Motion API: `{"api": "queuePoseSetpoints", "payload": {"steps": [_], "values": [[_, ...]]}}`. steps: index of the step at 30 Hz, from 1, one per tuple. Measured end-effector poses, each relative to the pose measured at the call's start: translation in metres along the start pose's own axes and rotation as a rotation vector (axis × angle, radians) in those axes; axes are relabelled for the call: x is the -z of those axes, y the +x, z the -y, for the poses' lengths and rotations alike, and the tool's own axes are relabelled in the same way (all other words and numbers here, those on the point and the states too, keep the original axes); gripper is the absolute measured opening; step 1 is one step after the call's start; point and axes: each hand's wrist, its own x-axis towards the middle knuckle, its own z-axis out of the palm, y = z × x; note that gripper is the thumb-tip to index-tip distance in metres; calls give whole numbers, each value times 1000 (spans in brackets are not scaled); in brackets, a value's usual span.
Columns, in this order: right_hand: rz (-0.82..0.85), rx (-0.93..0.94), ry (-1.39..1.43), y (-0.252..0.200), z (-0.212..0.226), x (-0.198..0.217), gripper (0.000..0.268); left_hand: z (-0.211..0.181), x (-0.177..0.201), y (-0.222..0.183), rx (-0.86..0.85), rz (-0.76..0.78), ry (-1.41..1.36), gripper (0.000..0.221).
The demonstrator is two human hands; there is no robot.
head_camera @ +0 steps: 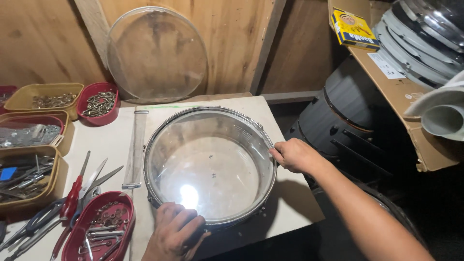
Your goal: Tightening the tension rods and hardware on a snare drum using a drum key and a wrench
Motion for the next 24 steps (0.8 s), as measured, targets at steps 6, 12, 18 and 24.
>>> {"api": "queuePoseSetpoints", "payload": {"steps": [6,12,18,24], "values": [[7,-17,12,-4,3,17,49,1,-3,-2,17,-28,-18,28],[1,135,-63,12,-9,2,50,0,-5,-6,52,-17,-33,30],[144,265,-148,9,0,18,47,0,-2,-1,30,-27,-41,29],[25,299,-117,39,-22,-14,48,0,-7,-5,42,-31,-27,27]]}}
